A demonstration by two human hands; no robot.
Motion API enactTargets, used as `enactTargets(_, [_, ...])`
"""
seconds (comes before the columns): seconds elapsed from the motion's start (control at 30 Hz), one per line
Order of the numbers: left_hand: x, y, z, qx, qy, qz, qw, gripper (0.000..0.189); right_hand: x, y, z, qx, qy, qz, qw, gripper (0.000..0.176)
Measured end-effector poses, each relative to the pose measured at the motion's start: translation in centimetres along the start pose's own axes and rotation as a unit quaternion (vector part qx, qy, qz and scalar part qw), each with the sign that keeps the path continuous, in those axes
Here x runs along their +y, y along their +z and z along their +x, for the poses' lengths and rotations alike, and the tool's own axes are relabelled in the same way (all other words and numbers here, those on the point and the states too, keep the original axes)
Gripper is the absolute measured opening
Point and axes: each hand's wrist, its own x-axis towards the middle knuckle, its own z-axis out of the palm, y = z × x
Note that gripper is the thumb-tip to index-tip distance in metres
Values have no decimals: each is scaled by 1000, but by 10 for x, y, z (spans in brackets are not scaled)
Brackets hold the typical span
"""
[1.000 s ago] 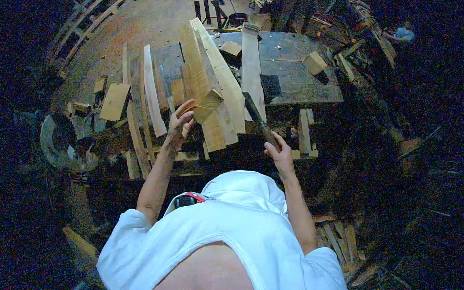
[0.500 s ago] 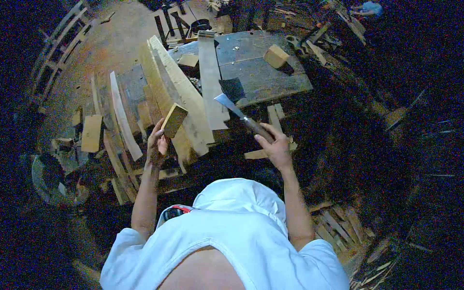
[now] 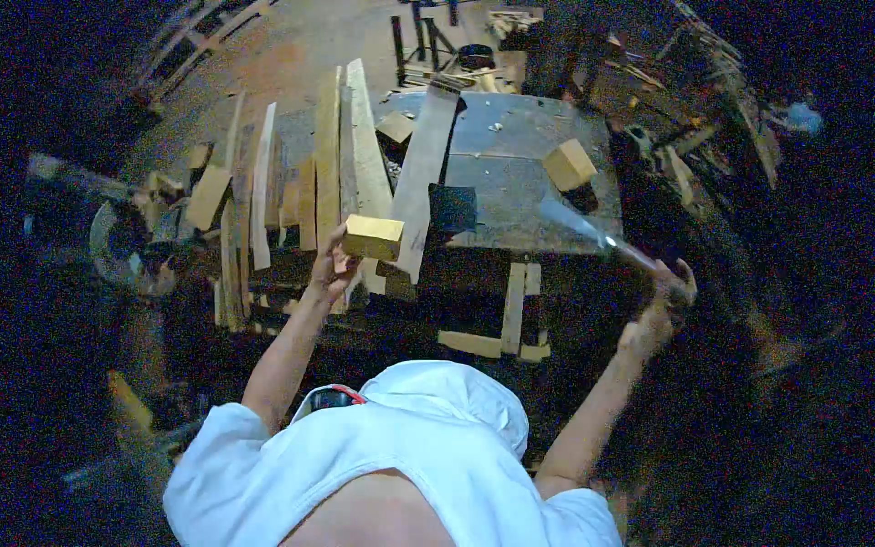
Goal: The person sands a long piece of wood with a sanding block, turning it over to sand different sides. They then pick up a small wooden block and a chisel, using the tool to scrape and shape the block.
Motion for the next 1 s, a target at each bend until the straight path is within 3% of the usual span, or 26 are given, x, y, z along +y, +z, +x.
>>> enactTargets(0.07, [-8, 7, 31, 126, -18, -65, 990, 43, 17, -29, 28, 32, 59, 36, 997, 30])
enactTargets(0.13, [-9, 21, 67, 83, 38, -38, 995, 40, 28, -45, 46, 68, 110, 68, 989, 28])
enactTargets(0.2, [4, 42, 98, 95, 49, 44, 993, 40, 36, -56, 57, 24, 84, -55, 995, 22])
enactTargets(0.27, [18, 10, 163, 91, 55, 195, 975, 41, 41, -60, 64, -6, 90, -65, 994, 21])
enactTargets(0.3, [27, 26, 172, 94, 57, 195, 975, 41, 44, -60, 68, -32, 89, -75, 993, 22])
enactTargets(0.33, [37, 41, 181, 107, 166, 403, 894, 40, 48, -60, 72, -56, 87, -83, 991, 25])
enactTargets(0.37, [47, 55, 193, 113, 264, 587, 757, 40, 55, -64, 77, -69, 59, -85, 992, 25])
enactTargets(0.4, [63, 52, 214, 90, 214, 666, 709, 47, 54, -64, 78, -67, 59, -82, 993, 25])
enactTargets(0.47, [67, 62, 240, 138, 162, 831, 514, 62, 49, -60, 83, -93, 148, -74, 982, 21])
enactTargets(0.5, [67, 72, 246, 115, 154, 862, 469, 80, 49, -53, 85, -89, 146, -74, 982, 21])
enactTargets(0.53, [66, 80, 251, 111, 155, 863, 469, 80, 49, -46, 84, -86, 151, -66, 983, 19])
enactTargets(0.6, [64, 96, 256, 71, 82, 927, 359, 96, 54, -40, 85, -76, 160, -63, 982, 17])
enactTargets(0.67, [58, 85, 277, 58, 62, 931, 356, 97, 64, -36, 85, -68, 156, -104, 980, 15])
enactTargets(0.73, [53, 71, 291, 76, 125, 890, 432, 84, 70, -26, 86, -78, 161, -106, 978, 13])
enactTargets(0.87, [77, 99, 271, 63, 30, 898, 434, 76, 82, 2, 83, -94, 186, -116, 971, 12])
enactTargets(0.93, [73, 120, 249, 78, 66, 914, 393, 69, 79, 16, 81, -99, 180, -120, 971, 12])
enactTargets(0.97, [68, 72, 283, 36, 145, 897, 417, 67, 77, 18, 79, -103, 172, -121, 972, 13])
enactTargets(1.0, [69, 91, 264, 39, 143, 903, 404, 64, 77, 17, 80, -96, 175, -129, 971, 13])
